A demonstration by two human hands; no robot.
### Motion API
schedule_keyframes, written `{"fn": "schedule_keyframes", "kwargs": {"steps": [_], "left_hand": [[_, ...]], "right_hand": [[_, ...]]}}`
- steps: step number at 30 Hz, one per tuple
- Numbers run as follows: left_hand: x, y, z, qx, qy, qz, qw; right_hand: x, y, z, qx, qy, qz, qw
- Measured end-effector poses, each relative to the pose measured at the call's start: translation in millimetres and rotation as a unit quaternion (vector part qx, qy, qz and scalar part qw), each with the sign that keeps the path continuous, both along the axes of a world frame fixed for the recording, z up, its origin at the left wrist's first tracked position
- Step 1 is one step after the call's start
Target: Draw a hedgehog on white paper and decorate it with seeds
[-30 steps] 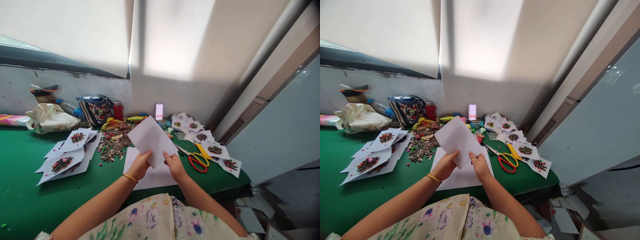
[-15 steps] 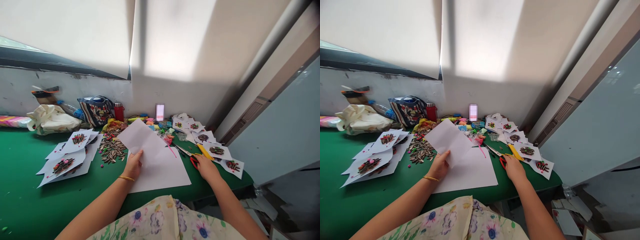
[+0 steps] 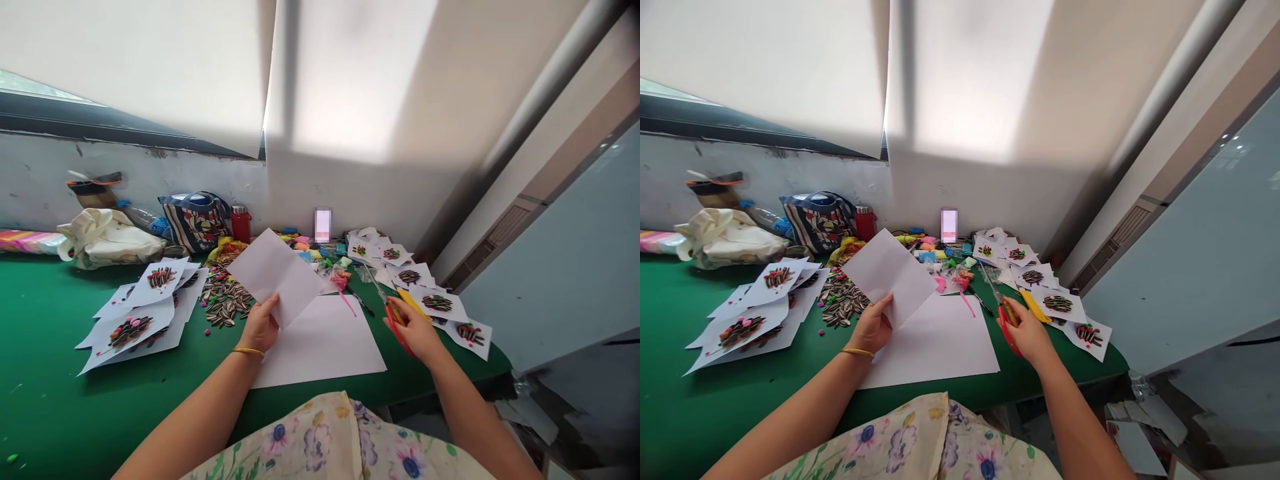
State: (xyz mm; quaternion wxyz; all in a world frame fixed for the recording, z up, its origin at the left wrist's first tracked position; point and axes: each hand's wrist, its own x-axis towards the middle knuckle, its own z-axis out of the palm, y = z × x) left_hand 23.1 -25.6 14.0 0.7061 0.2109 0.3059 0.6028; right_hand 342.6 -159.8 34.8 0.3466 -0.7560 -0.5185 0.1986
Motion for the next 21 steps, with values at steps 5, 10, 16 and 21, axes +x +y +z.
{"fn": "schedule_keyframes", "kwargs": {"steps": [5, 10, 16, 21], "left_hand": [[-2.7, 1.4, 0.9, -0.017, -0.011, -0.008, 1.0], [-8.3, 6.7, -0.3, -0.024, -0.007, 0.001, 1.0], [-11.6, 12.8, -3.0, -0.008, -0.012, 0.011, 1.0], [-11.8, 12.5, -0.9, -0.015, -0.019, 0.009, 1.0]], "right_hand": [[-72.4, -7.1, -0.5, 0.039, 0.442, 0.143, 0.885], [-114.9, -16.5, 3.0, 0.01, 0.592, 0.223, 0.774], [-118.7, -18.7, 1.0, -0.027, 0.637, 0.25, 0.729], [-122.1, -16.6, -2.0, -0.082, 0.664, 0.223, 0.709]]}}
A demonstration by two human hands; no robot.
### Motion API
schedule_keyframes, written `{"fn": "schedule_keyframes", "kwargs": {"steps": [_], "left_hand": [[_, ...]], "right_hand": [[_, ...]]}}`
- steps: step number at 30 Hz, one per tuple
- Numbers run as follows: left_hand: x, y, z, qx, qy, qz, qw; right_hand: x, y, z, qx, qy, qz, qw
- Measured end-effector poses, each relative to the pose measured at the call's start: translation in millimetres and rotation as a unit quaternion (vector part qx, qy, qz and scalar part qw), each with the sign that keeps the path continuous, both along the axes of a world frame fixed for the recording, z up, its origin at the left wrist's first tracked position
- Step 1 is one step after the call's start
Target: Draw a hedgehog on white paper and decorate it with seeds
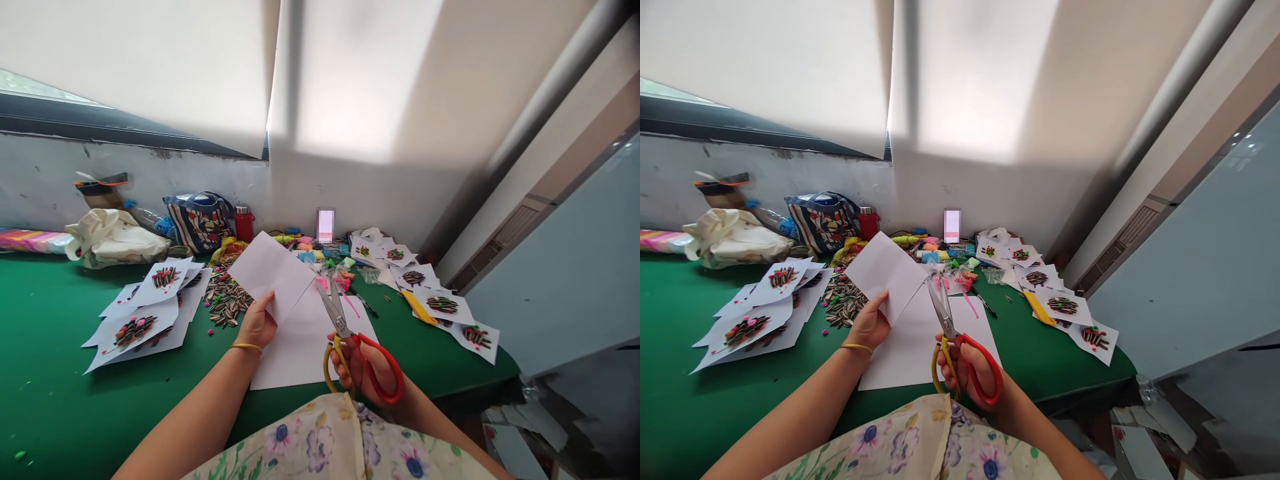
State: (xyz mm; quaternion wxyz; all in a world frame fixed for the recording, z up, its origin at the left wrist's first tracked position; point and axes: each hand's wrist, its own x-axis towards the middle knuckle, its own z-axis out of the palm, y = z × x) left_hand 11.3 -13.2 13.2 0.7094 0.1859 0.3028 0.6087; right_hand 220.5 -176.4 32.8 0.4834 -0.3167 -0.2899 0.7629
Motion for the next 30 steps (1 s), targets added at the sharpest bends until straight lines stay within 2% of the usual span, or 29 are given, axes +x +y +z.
{"fn": "schedule_keyframes", "kwargs": {"steps": [11, 21, 30], "left_hand": [[0.4, -0.2, 1.3, -0.007, 0.0, 0.013, 1.0], [4.2, -6.5, 1.2, 0.045, 0.047, -0.025, 0.998], [0.2, 2.3, -5.1, 0.079, 0.077, -0.055, 0.992]], "right_hand": [[-1.8, 0.1, 3.8, -0.019, 0.009, 0.019, 1.0], [-4.1, 10.6, 11.7, -0.026, 0.052, 0.017, 0.998], [-2.7, 8.8, 4.2, 0.024, 0.106, 0.021, 0.994]]}}
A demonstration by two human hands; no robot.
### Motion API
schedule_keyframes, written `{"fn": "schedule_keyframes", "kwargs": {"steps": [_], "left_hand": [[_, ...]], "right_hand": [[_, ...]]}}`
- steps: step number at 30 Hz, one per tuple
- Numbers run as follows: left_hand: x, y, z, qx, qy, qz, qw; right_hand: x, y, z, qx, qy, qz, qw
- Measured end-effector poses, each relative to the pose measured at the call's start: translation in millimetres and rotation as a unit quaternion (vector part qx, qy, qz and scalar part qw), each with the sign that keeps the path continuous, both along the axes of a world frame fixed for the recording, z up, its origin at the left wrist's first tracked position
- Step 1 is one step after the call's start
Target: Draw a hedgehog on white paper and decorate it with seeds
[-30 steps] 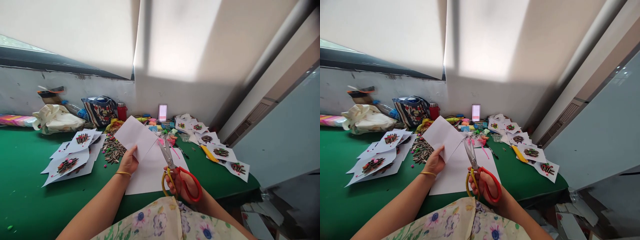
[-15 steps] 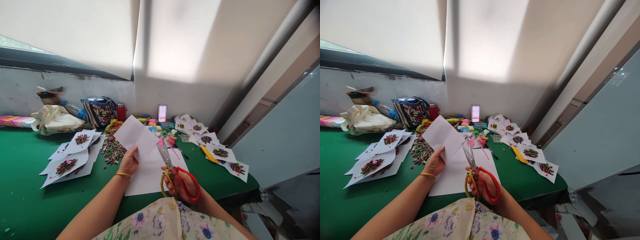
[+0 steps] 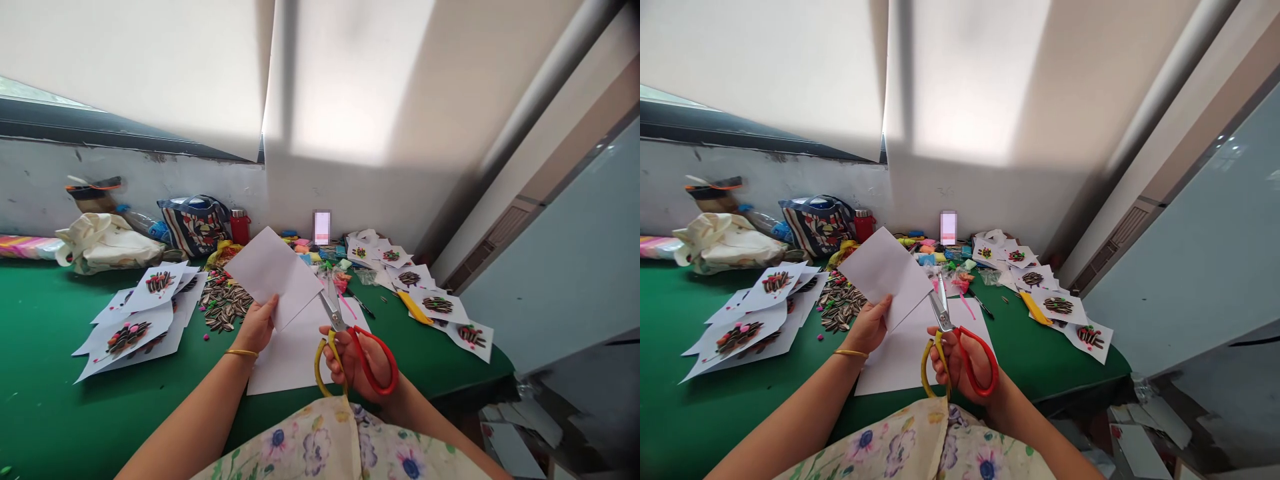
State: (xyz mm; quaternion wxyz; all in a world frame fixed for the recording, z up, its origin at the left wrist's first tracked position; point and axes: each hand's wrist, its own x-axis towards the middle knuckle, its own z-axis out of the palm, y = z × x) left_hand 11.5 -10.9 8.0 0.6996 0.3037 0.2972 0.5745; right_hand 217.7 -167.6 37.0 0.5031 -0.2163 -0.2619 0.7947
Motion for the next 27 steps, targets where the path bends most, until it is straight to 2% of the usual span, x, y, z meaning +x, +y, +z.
{"fn": "schedule_keyframes", "kwargs": {"steps": [6, 17, 27], "left_hand": [[-2.8, 1.3, 4.3, -0.012, -0.009, 0.013, 1.0], [0.4, -2.3, 5.3, -0.017, -0.021, 0.042, 0.999], [1.2, -4.5, 5.2, 0.018, -0.022, 0.002, 1.0]], "right_hand": [[3.8, 6.0, -10.5, -0.016, -0.027, 0.033, 0.999], [-2.2, 3.2, -4.1, -0.015, -0.01, 0.022, 1.0], [-0.2, 0.6, -1.3, 0.0, 0.005, 0.005, 1.0]]}}
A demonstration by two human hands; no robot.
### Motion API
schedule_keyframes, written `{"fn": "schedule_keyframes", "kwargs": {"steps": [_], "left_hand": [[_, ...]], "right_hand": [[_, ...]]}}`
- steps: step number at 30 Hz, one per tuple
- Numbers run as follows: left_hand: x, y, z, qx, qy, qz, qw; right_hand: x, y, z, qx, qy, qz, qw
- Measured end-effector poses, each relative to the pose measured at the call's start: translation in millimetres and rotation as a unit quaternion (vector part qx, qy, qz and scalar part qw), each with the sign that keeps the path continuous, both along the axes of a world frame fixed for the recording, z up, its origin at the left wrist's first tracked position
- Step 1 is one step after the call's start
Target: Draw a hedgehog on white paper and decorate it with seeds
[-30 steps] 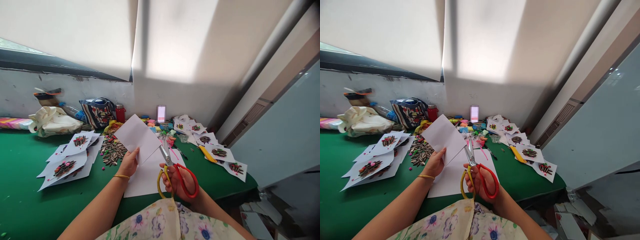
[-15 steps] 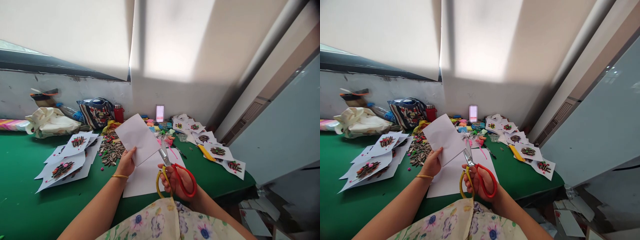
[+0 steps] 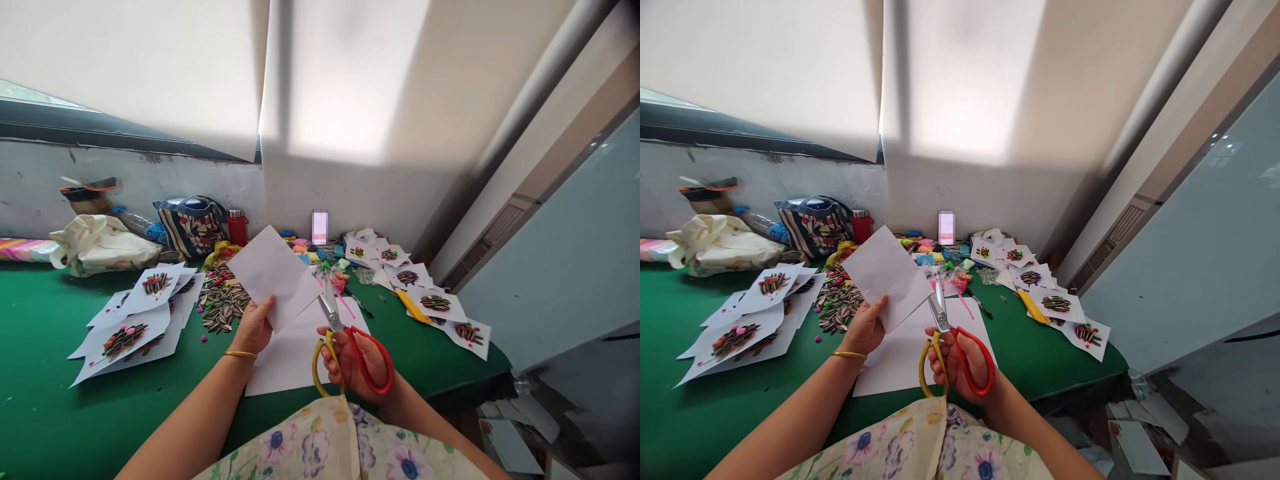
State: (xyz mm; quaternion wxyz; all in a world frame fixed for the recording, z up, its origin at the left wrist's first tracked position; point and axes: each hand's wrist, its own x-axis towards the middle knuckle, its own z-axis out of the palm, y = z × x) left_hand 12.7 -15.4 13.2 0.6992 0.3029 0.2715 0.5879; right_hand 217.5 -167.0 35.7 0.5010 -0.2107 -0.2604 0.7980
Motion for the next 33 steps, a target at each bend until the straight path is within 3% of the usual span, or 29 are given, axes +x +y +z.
{"fn": "schedule_keyframes", "kwargs": {"steps": [7, 13, 33], "left_hand": [[-1.2, 6.4, -7.4, -0.004, 0.02, 0.028, 0.999], [-2.2, 3.8, -6.2, 0.012, 0.029, 0.008, 0.999], [0.3, 2.1, -1.9, -0.002, 0.025, 0.031, 0.999]], "right_hand": [[-1.5, 1.0, 5.3, -0.015, -0.012, 0.006, 1.0], [-0.6, -1.1, 3.9, -0.006, 0.0, -0.002, 1.0], [17.0, 1.8, -6.0, -0.019, 0.001, 0.006, 1.0]]}}
